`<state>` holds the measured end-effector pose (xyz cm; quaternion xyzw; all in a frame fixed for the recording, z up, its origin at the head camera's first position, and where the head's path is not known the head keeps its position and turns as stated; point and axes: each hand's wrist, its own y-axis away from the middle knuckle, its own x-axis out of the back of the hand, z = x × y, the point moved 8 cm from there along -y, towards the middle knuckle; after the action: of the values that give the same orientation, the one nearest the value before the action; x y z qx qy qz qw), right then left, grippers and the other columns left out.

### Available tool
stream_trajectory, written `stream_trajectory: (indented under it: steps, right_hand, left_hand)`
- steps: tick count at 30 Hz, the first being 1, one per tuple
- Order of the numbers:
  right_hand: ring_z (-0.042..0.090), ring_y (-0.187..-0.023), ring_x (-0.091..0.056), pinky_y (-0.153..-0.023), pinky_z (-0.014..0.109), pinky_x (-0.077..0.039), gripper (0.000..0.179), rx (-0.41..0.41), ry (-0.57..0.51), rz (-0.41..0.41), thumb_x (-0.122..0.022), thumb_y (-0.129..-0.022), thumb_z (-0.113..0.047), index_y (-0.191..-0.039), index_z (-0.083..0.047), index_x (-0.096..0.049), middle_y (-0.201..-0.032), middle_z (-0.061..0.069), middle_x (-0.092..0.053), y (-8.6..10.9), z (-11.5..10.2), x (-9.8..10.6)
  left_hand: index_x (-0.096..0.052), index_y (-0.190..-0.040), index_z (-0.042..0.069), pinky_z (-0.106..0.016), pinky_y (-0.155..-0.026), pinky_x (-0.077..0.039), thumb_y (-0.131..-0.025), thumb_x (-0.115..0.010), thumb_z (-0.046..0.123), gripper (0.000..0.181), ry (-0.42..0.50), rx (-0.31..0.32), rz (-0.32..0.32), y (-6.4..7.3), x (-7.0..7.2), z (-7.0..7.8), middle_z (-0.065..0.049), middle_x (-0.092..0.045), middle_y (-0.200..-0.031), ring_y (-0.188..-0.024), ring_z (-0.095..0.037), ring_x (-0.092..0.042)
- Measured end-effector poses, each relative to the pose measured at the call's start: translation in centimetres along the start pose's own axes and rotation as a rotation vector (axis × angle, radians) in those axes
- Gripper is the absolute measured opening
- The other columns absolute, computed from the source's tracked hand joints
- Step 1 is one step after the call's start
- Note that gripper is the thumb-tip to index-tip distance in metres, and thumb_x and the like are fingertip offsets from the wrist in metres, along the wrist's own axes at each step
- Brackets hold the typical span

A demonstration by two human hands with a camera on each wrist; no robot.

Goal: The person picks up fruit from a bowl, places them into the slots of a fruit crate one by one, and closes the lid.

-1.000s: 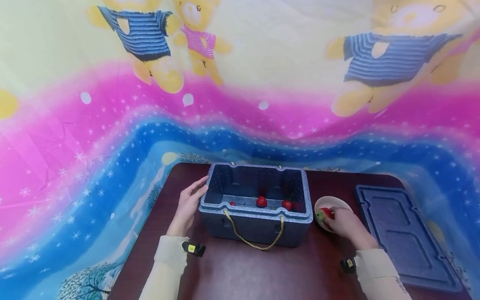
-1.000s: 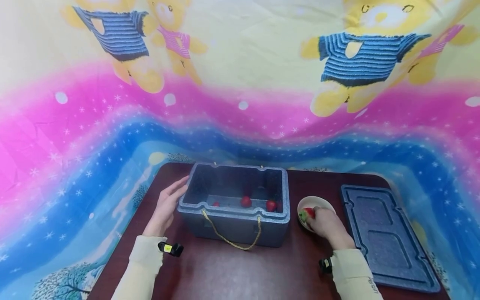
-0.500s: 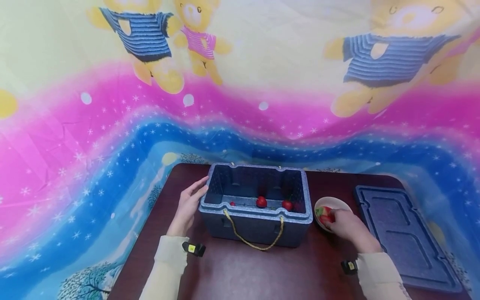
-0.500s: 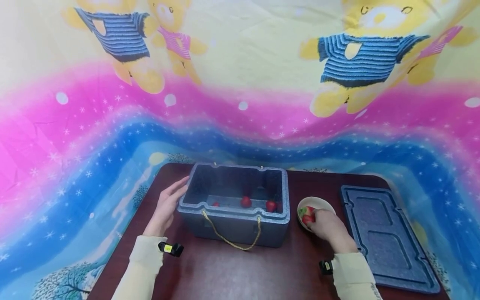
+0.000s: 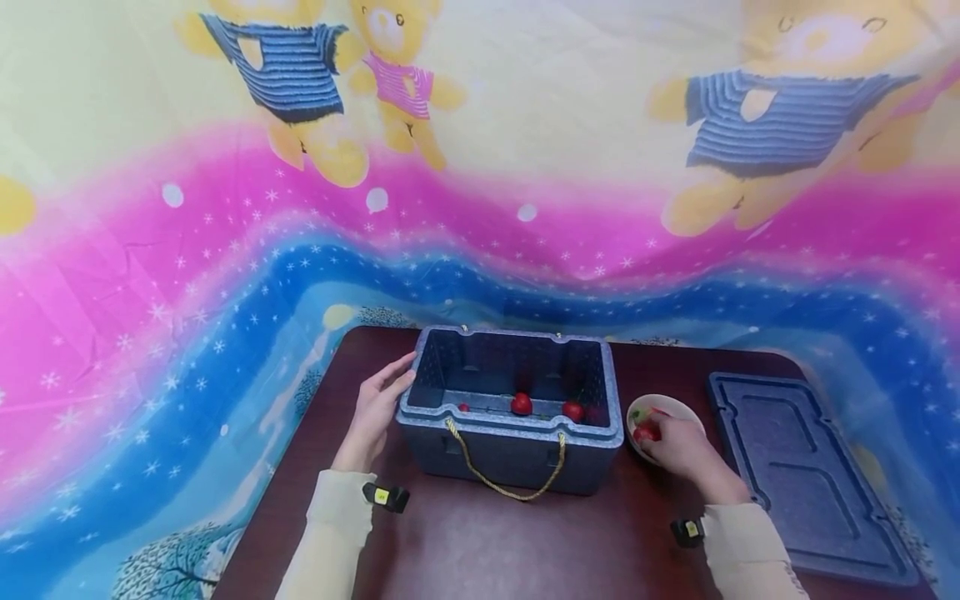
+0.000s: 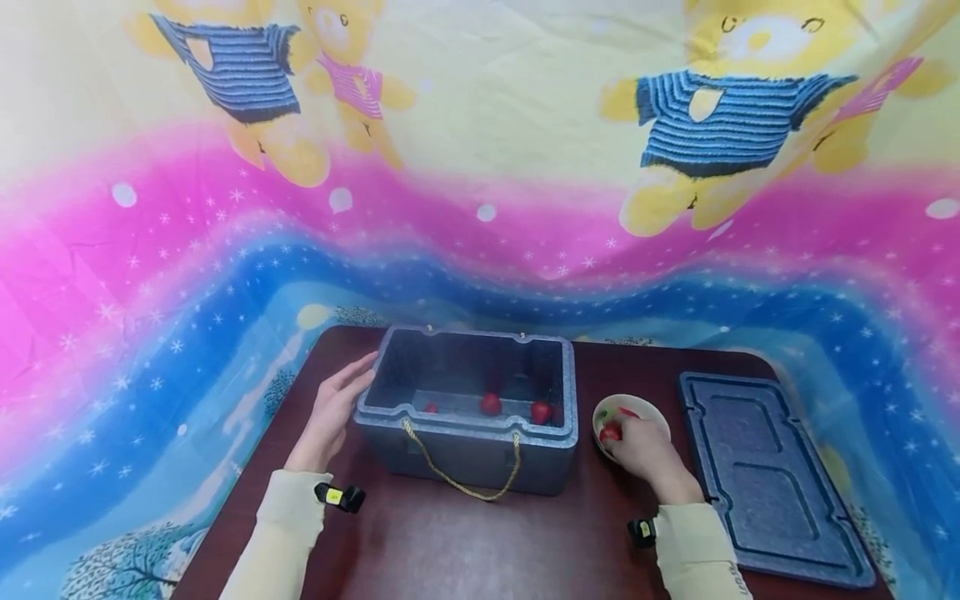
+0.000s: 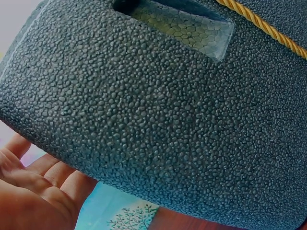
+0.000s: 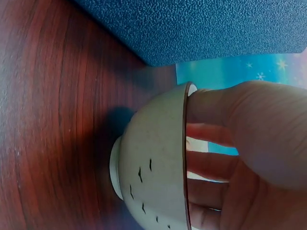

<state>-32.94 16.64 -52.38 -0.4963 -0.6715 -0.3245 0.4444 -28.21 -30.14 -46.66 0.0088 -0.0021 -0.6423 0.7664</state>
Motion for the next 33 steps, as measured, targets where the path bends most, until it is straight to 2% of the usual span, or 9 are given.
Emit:
stream_trajectory:
  steps: [3,5,9,13,16,24,26,33]
  right_hand:
    - [0.022,-0.069,-0.055,-0.070,0.044,-0.049,0.023,0.011,-0.006,-0.008,-0.071,-0.090,-0.014,-0.107,0.002,-0.069,-0.078,0.005,-0.066,-0.3,-0.1,-0.3]
    - [0.021,-0.070,-0.055,-0.069,0.043,-0.049,0.021,0.029,-0.039,-0.023,-0.068,-0.090,-0.010,-0.106,0.003,-0.069,-0.080,0.006,-0.067,-0.3,-0.1,-0.5]
    - [0.021,-0.074,-0.057,-0.071,0.042,-0.051,0.021,0.049,-0.105,-0.040,-0.066,-0.089,-0.005,-0.109,0.004,-0.069,-0.088,0.008,-0.069,-0.3,0.2,-0.9]
    - [0.021,-0.074,-0.056,-0.070,0.039,-0.049,0.019,0.038,-0.147,-0.048,-0.066,-0.091,-0.005,-0.108,0.001,-0.070,-0.087,0.006,-0.068,-0.2,0.6,-1.1]
    - [0.020,-0.075,-0.056,-0.070,0.037,-0.048,0.019,0.022,-0.168,-0.055,-0.067,-0.092,-0.006,-0.110,0.001,-0.071,-0.087,0.005,-0.067,-0.1,0.9,-1.1]
    - [0.021,-0.078,-0.059,-0.069,0.038,-0.053,0.021,-0.026,-0.183,-0.048,-0.069,-0.093,-0.009,-0.112,0.000,-0.070,-0.091,0.008,-0.069,0.2,1.3,0.1]
    - [0.022,-0.080,-0.060,-0.071,0.039,-0.054,0.020,-0.054,-0.187,-0.052,-0.069,-0.094,-0.010,-0.112,-0.002,-0.070,-0.094,0.009,-0.070,0.5,1.3,0.4]
    - [0.029,-0.089,-0.062,-0.077,0.047,-0.055,0.026,-0.070,-0.160,-0.055,-0.068,-0.094,-0.015,-0.117,-0.005,-0.070,-0.104,0.017,-0.070,1.1,0.8,2.4]
  left_hand:
    - [-0.059,-0.143,0.015,-0.026,-0.100,-0.043,-0.101,-0.064,0.025,0.044,-0.012,0.007,0.000,0.0,0.1,0.0,-0.006,-0.053,-0.149,-0.133,-0.019,-0.048]
    - [-0.059,-0.143,0.015,-0.025,-0.099,-0.044,-0.101,-0.064,0.025,0.043,-0.009,0.011,0.002,0.0,0.0,0.0,-0.006,-0.053,-0.149,-0.133,-0.019,-0.049]
    - [-0.060,-0.143,0.015,-0.035,-0.106,-0.041,-0.101,-0.064,0.024,0.043,0.001,0.004,0.003,0.1,0.0,0.0,-0.007,-0.053,-0.149,-0.134,-0.021,-0.048]
    - [-0.060,-0.143,0.013,-0.046,-0.115,-0.032,-0.101,-0.064,0.023,0.043,-0.002,-0.004,0.002,0.2,-0.1,0.0,-0.008,-0.050,-0.151,-0.139,-0.024,-0.043]
    - [-0.059,-0.143,0.013,-0.049,-0.117,-0.028,-0.101,-0.064,0.024,0.044,-0.004,-0.007,0.002,0.2,0.0,0.1,-0.008,-0.050,-0.151,-0.141,-0.024,-0.040]
    - [-0.059,-0.143,0.013,-0.048,-0.118,-0.027,-0.101,-0.063,0.025,0.044,0.003,-0.015,0.001,0.0,0.2,0.2,-0.008,-0.050,-0.152,-0.142,-0.024,-0.040]
    - [-0.059,-0.144,0.013,-0.048,-0.118,-0.027,-0.101,-0.063,0.024,0.044,0.002,-0.012,0.000,0.0,0.2,0.2,-0.008,-0.049,-0.152,-0.142,-0.024,-0.040]
    - [-0.058,-0.144,0.014,-0.048,-0.118,-0.026,-0.102,-0.063,0.026,0.044,-0.004,-0.006,-0.005,0.2,0.0,0.1,-0.008,-0.049,-0.152,-0.142,-0.024,-0.039]
